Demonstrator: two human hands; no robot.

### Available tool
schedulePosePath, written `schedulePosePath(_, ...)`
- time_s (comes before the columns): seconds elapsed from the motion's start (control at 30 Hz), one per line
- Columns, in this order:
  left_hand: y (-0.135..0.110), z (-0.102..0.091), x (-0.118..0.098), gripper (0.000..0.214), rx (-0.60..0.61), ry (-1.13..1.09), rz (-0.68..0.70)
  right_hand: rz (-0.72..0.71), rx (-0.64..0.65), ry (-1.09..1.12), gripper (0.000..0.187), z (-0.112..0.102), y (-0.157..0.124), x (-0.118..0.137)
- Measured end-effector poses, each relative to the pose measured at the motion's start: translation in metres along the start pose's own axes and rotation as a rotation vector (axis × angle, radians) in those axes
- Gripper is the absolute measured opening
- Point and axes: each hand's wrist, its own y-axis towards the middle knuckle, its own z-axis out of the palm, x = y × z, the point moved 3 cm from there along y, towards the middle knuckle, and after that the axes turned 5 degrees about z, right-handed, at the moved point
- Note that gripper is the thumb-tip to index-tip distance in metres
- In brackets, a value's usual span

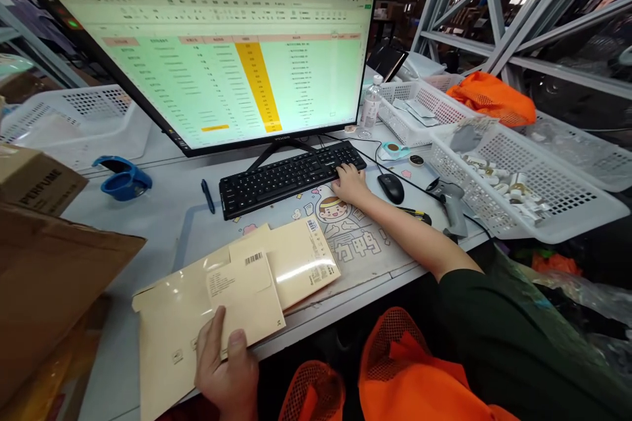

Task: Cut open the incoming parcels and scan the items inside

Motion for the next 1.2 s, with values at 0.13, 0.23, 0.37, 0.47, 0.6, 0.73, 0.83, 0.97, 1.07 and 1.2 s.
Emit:
schedulePosePath(0.13, 0.0, -0.001, -0.002, 0.046, 0.004, -0.014, 0.02, 0.005, 0.009, 0.016, 0.066, 0.0, 0.013, -0.007)
schedulePosePath(0.23, 0.0, -0.001, -0.001, 0.045, -0.001, -0.031, 0.02, 0.005, -0.012, 0.027, 0.064, -0.001, 0.019, -0.004)
schedulePosePath(0.37, 0.0, 0.0, 0.005, 0.047, -0.026, -0.035, 0.017, -0.015, -0.039, 0.018, 0.055, 0.0, 0.018, 0.01)
schedulePosePath(0.47, 0.0, 0.0, 0.007, 0.047, -0.022, -0.04, 0.029, 0.018, -0.065, 0.02, 0.053, 0.003, 0.016, 0.015)
schedulePosePath(0.6, 0.001, 0.0, 0.005, 0.046, -0.015, -0.046, 0.05, 0.074, -0.067, 0.046, 0.068, 0.003, 0.015, 0.01)
schedulePosePath(0.73, 0.002, 0.0, 0.002, 0.045, -0.016, -0.054, 0.06, 0.056, -0.081, 0.042, 0.065, 0.001, 0.014, 0.006)
schedulePosePath(0.83, 0.002, 0.0, 0.002, 0.044, -0.027, -0.07, 0.066, 0.011, -0.09, 0.036, 0.057, 0.001, 0.008, 0.005)
schedulePosePath(0.97, 0.002, 0.001, 0.003, 0.044, -0.022, -0.057, 0.069, -0.045, -0.091, 0.038, 0.055, 0.003, -0.001, 0.003)
schedulePosePath(1.07, 0.002, 0.001, 0.004, 0.043, -0.02, -0.054, 0.085, -0.06, -0.099, 0.038, 0.053, 0.003, -0.003, 0.002)
schedulePosePath(1.2, 0.002, 0.002, 0.003, 0.042, -0.023, -0.063, 0.102, -0.071, -0.09, 0.034, 0.049, 0.006, 0.004, 0.012)
